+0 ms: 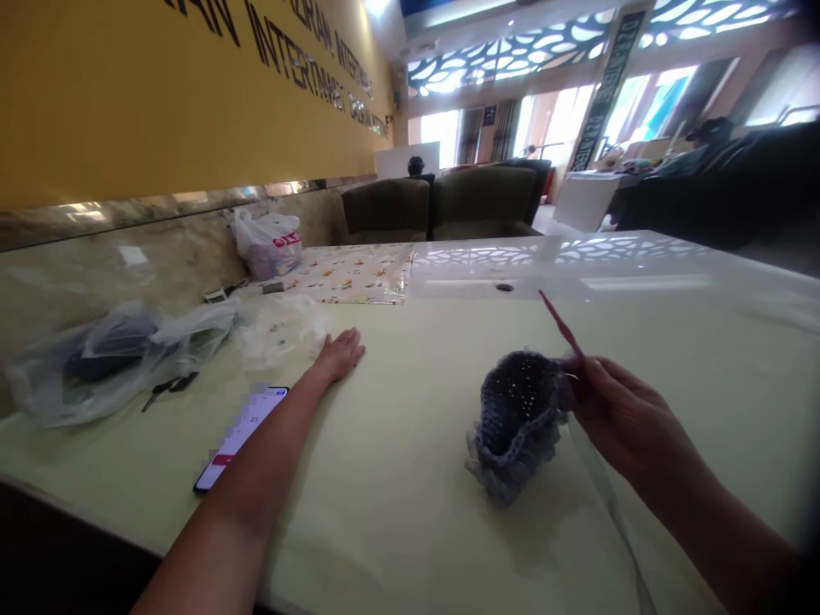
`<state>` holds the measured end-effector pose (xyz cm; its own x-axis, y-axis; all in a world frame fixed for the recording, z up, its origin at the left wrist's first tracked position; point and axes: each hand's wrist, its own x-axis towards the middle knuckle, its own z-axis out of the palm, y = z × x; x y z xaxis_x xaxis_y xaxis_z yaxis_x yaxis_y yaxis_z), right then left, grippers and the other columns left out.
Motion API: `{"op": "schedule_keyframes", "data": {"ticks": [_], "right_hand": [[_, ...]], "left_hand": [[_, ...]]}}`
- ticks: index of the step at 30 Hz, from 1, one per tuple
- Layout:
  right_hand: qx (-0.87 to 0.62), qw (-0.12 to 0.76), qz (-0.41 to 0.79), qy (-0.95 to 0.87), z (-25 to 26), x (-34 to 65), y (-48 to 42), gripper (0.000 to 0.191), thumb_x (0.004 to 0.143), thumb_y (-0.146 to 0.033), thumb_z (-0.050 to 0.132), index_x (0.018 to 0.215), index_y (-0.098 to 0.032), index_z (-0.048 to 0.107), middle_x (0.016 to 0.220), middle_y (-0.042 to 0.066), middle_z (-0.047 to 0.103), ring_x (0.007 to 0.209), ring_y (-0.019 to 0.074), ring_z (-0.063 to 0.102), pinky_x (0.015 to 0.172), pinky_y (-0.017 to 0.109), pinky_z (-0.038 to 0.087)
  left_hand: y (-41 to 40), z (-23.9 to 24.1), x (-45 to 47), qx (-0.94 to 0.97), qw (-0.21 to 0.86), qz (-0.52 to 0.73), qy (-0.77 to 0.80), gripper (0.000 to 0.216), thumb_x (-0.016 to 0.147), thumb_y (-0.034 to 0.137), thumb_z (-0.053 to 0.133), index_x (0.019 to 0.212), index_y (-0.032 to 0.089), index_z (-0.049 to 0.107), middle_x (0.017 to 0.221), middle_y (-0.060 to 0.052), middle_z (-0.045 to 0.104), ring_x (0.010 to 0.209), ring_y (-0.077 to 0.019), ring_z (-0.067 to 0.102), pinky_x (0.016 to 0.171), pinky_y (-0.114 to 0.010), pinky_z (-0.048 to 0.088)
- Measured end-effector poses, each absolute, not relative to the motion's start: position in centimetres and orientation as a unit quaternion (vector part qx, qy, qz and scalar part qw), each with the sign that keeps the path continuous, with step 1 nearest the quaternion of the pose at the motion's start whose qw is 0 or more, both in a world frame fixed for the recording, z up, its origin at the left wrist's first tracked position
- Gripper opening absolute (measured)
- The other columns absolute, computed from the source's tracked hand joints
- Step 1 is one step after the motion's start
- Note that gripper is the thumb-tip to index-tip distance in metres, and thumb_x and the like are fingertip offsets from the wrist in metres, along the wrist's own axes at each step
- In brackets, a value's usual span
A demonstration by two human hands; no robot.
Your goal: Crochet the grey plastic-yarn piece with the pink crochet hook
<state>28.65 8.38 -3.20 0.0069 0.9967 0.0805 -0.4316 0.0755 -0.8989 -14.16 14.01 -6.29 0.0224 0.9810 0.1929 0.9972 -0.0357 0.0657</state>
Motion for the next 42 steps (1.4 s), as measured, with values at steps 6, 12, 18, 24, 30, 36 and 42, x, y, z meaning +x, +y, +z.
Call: {"op": "schedule_keyframes", "data": {"ticks": [6, 12, 18, 24, 30, 36, 42], "right_hand": [[-0.339, 0.609, 0.583, -0.417, -3.7, 27.8, 8.2, 0.028, 0.072, -0.043, 0.084, 0.087, -0.021, 0.076, 0.077, 0.003, 0.067, 0.062, 0.0100, 0.058, 0.053, 0.017, 0.053], [-0.306, 0.607, 0.609, -0.410, -3.1, 25.2, 6.0, 0.023, 0.080, -0.041, 0.078, 0.086, -0.020, 0.071, 0.082, 0.002, 0.065, 0.063, 0.0098, 0.057, 0.056, 0.020, 0.052], [-0.270, 0.591, 0.657, -0.381, -2.2, 23.2, 3.5, 0.023, 0.082, -0.041, 0.075, 0.084, -0.020, 0.066, 0.086, 0.001, 0.063, 0.069, 0.0099, 0.058, 0.063, 0.022, 0.051], [-0.305, 0.550, 0.628, -0.459, -1.5, 23.2, 2.8, 0.023, 0.088, -0.042, 0.068, 0.094, -0.019, 0.070, 0.084, 0.001, 0.061, 0.058, 0.0079, 0.050, 0.051, 0.022, 0.044], [-0.257, 0.482, 0.624, -0.558, -1.4, 23.4, 1.8, 0.028, 0.096, -0.044, 0.057, 0.088, -0.018, 0.067, 0.095, 0.005, 0.068, 0.053, 0.0076, 0.053, 0.048, 0.025, 0.043], [-0.301, 0.464, 0.624, -0.551, -1.9, 23.0, 2.1, 0.030, 0.094, -0.048, 0.059, 0.087, -0.018, 0.059, 0.057, -0.002, 0.062, 0.051, 0.0126, 0.060, 0.054, 0.027, 0.049], [-0.305, 0.476, 0.623, -0.541, -1.8, 22.8, 2.1, 0.030, 0.093, -0.047, 0.061, 0.086, -0.018, 0.058, 0.063, 0.000, 0.066, 0.058, 0.0132, 0.064, 0.063, 0.030, 0.055]], "left_hand": [[12.2, -3.8, -13.5, -0.668, 0.082, -0.190, -0.715, 0.038, 0.095, 0.034, 0.059, 0.129, 0.018, 0.057, 0.137, -0.013, 0.056, 0.121, -0.0283, 0.057, 0.101, -0.053, 0.048], [6.3, 0.3, -0.3, -0.713, 0.049, -0.319, -0.623, 0.033, 0.102, 0.037, 0.036, 0.108, 0.017, 0.061, 0.110, -0.012, 0.067, 0.105, -0.0228, 0.060, 0.094, -0.038, 0.048], [0.9, 1.3, 6.1, -0.796, -0.198, -0.273, -0.503, 0.022, 0.082, 0.037, 0.066, 0.097, 0.021, 0.065, 0.096, -0.007, 0.071, 0.087, -0.0254, 0.063, 0.077, -0.036, 0.046], [1.9, 2.5, 1.3, -0.818, -0.289, -0.195, -0.458, 0.022, 0.090, 0.019, 0.047, 0.093, 0.023, 0.068, 0.089, 0.000, 0.072, 0.079, -0.0183, 0.063, 0.072, -0.029, 0.045], [2.2, 3.1, -0.4, -0.864, -0.148, -0.189, -0.442, 0.030, 0.079, 0.010, 0.045, 0.088, 0.024, 0.070, 0.088, -0.002, 0.073, 0.085, -0.0219, 0.064, 0.082, -0.034, 0.046], [2.7, 1.4, 0.7, -0.826, -0.169, -0.279, -0.460, 0.028, 0.080, 0.017, 0.048, 0.094, 0.025, 0.070, 0.097, -0.003, 0.074, 0.100, -0.0258, 0.061, 0.102, -0.046, 0.039], [0.2, 0.5, 3.2, -0.761, -0.019, -0.394, -0.516, 0.031, 0.079, 0.052, 0.067, 0.080, 0.023, 0.057, 0.079, -0.005, 0.064, 0.078, -0.0250, 0.059, 0.078, -0.041, 0.045]]}}
